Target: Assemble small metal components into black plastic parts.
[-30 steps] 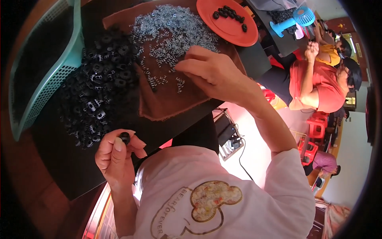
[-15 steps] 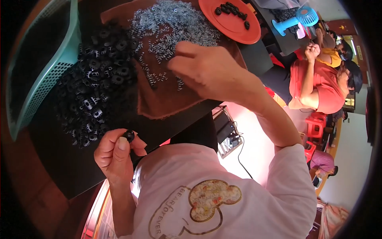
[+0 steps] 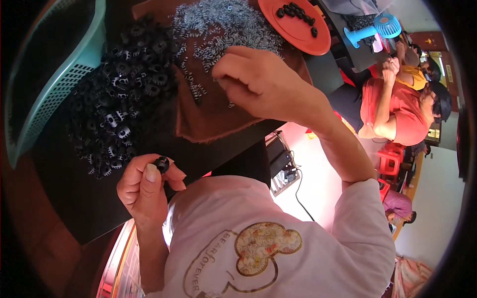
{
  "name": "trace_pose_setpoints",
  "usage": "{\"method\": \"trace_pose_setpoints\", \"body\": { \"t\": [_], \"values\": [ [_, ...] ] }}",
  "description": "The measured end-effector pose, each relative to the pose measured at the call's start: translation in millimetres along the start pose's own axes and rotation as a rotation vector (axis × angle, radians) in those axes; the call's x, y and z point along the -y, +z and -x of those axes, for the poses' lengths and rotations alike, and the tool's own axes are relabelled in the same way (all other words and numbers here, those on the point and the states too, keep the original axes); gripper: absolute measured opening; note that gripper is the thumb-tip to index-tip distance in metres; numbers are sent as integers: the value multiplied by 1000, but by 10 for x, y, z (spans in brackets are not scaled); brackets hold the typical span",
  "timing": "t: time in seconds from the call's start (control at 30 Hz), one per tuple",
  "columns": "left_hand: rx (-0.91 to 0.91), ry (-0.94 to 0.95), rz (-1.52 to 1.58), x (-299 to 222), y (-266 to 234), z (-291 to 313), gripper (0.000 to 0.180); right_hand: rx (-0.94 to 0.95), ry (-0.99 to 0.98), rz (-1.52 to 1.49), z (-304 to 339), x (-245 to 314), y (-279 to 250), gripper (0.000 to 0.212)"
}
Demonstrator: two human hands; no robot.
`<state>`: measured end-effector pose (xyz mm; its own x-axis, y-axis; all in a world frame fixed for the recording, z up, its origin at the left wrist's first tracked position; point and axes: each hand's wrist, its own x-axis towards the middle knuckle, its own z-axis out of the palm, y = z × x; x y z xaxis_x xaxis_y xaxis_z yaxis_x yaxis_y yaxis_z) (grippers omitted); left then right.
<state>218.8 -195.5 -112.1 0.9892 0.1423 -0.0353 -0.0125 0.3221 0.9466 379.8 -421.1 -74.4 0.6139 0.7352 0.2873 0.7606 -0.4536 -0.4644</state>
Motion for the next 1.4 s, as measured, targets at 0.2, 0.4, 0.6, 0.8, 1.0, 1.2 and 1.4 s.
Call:
{"method": "trace_pose_setpoints", "body": {
  "t": [0.2,0.4,0.6,0.8,1.0,1.2,1.4],
  "values": [
    [13,-1,22,12,-10,-10,29,-60,177,-196,-2,-69,9,13],
    [19,0,20,27,-25,-5,29,-77,235,-297,-64,-26,53,12],
    [11,-12,34,32,-33,-2,29,-15,17,111,-53,-39,95,12],
    [27,-7,41,33,-45,-12,30,122,-54,199,-96,44,166,16],
    [5,-16,39,26,-28,-24,32,92,-40,160,-59,-29,172,15],
    [-2,-24,28,10,-9,-22,31,-68,14,67,-19,-15,142,8],
    [20,-17,47,10,-73,-13,33,78,185,-677,-97,471,6,8]
  ]
}}
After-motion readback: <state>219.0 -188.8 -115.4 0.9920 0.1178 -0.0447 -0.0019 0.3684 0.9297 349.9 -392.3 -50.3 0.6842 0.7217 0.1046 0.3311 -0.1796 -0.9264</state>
